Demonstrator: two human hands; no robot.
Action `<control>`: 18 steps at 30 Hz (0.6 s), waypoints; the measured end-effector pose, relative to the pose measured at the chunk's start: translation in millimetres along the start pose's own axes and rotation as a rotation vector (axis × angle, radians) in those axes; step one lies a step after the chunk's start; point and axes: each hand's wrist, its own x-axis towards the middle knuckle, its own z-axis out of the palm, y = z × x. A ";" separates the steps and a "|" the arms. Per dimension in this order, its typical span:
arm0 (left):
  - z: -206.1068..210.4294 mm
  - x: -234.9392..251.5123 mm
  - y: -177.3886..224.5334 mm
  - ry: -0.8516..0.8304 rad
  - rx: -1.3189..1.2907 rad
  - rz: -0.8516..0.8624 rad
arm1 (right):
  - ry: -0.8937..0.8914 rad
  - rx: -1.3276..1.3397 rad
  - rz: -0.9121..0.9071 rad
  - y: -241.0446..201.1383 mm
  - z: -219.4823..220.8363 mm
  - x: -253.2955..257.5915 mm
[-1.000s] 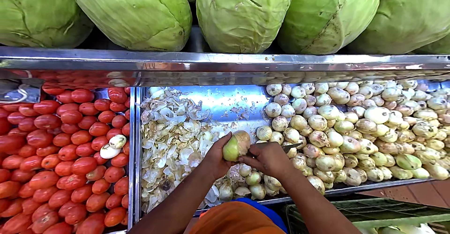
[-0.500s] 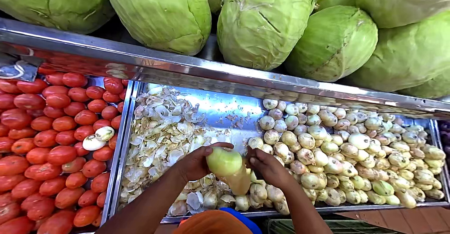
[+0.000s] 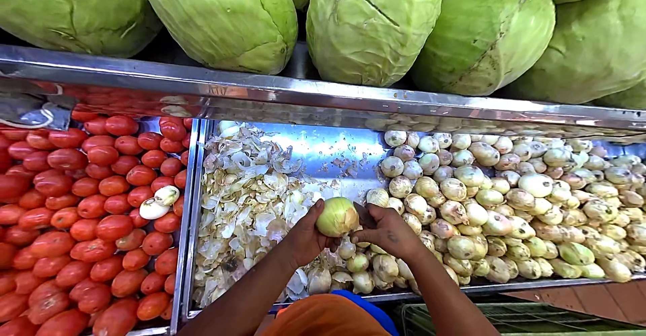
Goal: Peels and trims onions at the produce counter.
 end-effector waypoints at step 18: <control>30.0 -3.8 9.6 0.376 0.190 -0.179 | 0.056 -0.619 -0.382 -3.8 20.7 -22.7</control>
